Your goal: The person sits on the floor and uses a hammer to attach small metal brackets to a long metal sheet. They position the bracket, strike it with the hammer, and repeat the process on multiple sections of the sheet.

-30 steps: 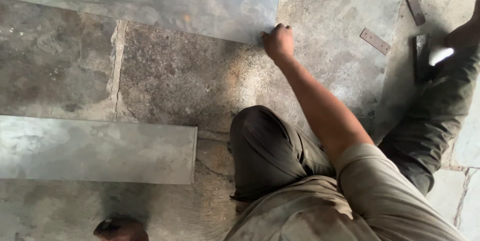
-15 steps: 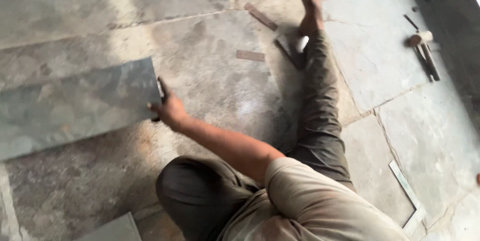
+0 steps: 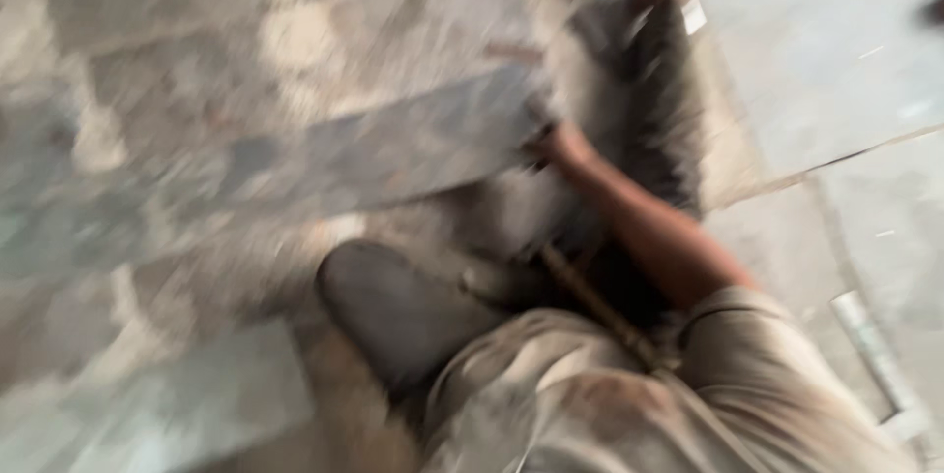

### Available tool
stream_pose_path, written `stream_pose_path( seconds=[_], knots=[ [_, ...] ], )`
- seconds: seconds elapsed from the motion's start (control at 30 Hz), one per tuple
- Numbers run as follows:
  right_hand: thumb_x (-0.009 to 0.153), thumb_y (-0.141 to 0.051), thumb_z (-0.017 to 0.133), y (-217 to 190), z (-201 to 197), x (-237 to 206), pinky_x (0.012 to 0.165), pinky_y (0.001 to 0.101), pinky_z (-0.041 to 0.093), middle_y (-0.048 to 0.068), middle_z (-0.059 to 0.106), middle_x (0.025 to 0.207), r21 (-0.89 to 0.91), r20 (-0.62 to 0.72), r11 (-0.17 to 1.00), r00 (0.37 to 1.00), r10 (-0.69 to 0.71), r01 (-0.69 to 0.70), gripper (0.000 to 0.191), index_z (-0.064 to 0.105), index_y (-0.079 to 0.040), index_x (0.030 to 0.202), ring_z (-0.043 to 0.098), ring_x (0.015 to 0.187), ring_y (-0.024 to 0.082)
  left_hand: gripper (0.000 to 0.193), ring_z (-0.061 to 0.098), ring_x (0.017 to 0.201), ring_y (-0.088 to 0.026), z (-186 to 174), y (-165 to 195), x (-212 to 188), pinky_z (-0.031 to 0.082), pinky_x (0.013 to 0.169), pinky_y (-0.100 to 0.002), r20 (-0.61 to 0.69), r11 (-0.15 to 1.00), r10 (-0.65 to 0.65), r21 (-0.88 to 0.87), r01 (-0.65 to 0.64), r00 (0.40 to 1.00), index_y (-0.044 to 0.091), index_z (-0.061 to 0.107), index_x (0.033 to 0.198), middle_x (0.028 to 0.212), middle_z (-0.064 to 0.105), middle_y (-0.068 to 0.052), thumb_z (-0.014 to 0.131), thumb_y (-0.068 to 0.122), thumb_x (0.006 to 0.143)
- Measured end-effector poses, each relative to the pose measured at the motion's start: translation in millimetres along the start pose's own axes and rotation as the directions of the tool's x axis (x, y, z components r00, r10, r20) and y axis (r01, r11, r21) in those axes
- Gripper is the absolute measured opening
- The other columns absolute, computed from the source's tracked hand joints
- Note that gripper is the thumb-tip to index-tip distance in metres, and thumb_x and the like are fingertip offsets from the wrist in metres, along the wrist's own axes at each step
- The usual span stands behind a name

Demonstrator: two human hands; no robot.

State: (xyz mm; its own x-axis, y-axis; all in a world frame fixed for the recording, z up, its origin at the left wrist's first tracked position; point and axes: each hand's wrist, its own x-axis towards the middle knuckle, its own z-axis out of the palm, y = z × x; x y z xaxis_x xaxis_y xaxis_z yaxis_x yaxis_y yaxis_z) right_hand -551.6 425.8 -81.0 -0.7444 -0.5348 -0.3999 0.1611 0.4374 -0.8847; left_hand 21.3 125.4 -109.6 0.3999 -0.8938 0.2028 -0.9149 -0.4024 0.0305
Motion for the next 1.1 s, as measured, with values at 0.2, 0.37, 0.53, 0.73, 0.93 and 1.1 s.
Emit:
stream_pose_path(
  seconds=[0.2, 0.37, 0.53, 0.73, 0.93, 1.1],
  knots=[
    [0.088, -0.003, 0.072, 18.3, 3.7, -12.3, 0.056, 0.0344, 0.059, 0.008, 0.073, 0.108, 0.089, 0.000, 0.995, 0.999, -0.041, 0.041, 0.097, 0.015, -0.019, 0.165, 0.072, 0.078, 0.016, 0.024, 0.054, 0.090, -0.025, -12.1, -46.4, 8.8, 0.044, 0.075, -0.041, -0.466, 0.598, 0.105, -0.676, -0.430, 0.879, -0.002, 0.060, 0.097, 0.100, 0.057, -0.015, 0.059, 0.016, 0.111],
    [0.093, -0.014, 0.077, 25.1, 14.0, 9.3, 0.068, 0.0372, 0.059, 0.017, 0.074, 0.102, -0.382, -0.021, 0.907, 0.979, -0.202, 0.179, 0.079, 0.035, -0.017, 0.161, 0.070, 0.082, 0.023, 0.024, 0.053, 0.079, -0.015, -34.2, 79.3, -36.1, 0.039, 0.068, -0.035, -0.372, 0.045, 0.452, -0.898, -0.437, 0.811, -0.003, 0.066, 0.107, 0.092, 0.058, -0.006, 0.067, 0.021, 0.111],
    [0.093, -0.018, 0.080, 60.6, -35.8, 16.9, 0.077, 0.0401, 0.057, 0.019, 0.073, 0.100, -0.553, -0.184, 0.794, 0.892, -0.413, 0.253, 0.033, 0.074, -0.004, 0.122, 0.072, 0.083, 0.030, 0.012, 0.076, 0.105, -0.023, -102.4, 225.7, -129.1, 0.064, 0.091, -0.036, -0.460, -0.128, 0.750, -0.806, -0.578, 0.475, 0.002, 0.072, 0.118, 0.112, 0.076, -0.013, 0.075, 0.000, 0.106],
    [0.092, -0.016, 0.081, 60.8, -77.3, 29.1, 0.070, 0.0387, 0.056, 0.015, 0.073, 0.093, -0.495, -0.262, 0.835, 0.876, -0.405, 0.238, 0.022, 0.078, -0.001, 0.108, 0.072, 0.075, 0.027, 0.027, 0.075, 0.094, -0.018, -82.2, 381.9, -246.6, 0.061, 0.080, -0.030, -0.130, 0.039, 0.978, -0.650, -0.759, 0.161, 0.016, 0.076, 0.117, 0.117, 0.075, -0.002, 0.083, 0.013, 0.091],
    [0.097, -0.014, 0.080, 46.8, -87.9, 103.7, 0.099, 0.0452, 0.051, 0.021, 0.061, 0.131, -0.727, -0.063, 0.629, 0.885, -0.461, 0.276, 0.046, 0.065, -0.006, 0.140, 0.058, 0.121, 0.038, 0.088, 0.077, 0.080, -0.022, -8.8, 433.1, -294.9, 0.061, 0.067, -0.036, 0.469, 0.170, 0.876, -0.523, -0.835, -0.116, 0.031, 0.051, 0.150, 0.171, 0.007, -0.022, 0.090, 0.038, 0.072],
    [0.102, -0.014, 0.068, 59.7, -65.3, 167.9, 0.121, 0.0606, 0.032, 0.032, 0.024, 0.168, -0.749, 0.146, 0.506, 0.852, -0.502, 0.427, 0.076, 0.037, -0.011, 0.171, 0.032, 0.152, 0.052, 0.122, 0.069, 0.125, -0.023, 33.6, 435.4, -293.8, 0.060, 0.085, -0.042, 0.436, 0.147, 0.868, -0.685, -0.714, -0.240, 0.035, 0.025, 0.163, 0.174, -0.001, -0.022, 0.093, 0.048, 0.062]
  ],
)
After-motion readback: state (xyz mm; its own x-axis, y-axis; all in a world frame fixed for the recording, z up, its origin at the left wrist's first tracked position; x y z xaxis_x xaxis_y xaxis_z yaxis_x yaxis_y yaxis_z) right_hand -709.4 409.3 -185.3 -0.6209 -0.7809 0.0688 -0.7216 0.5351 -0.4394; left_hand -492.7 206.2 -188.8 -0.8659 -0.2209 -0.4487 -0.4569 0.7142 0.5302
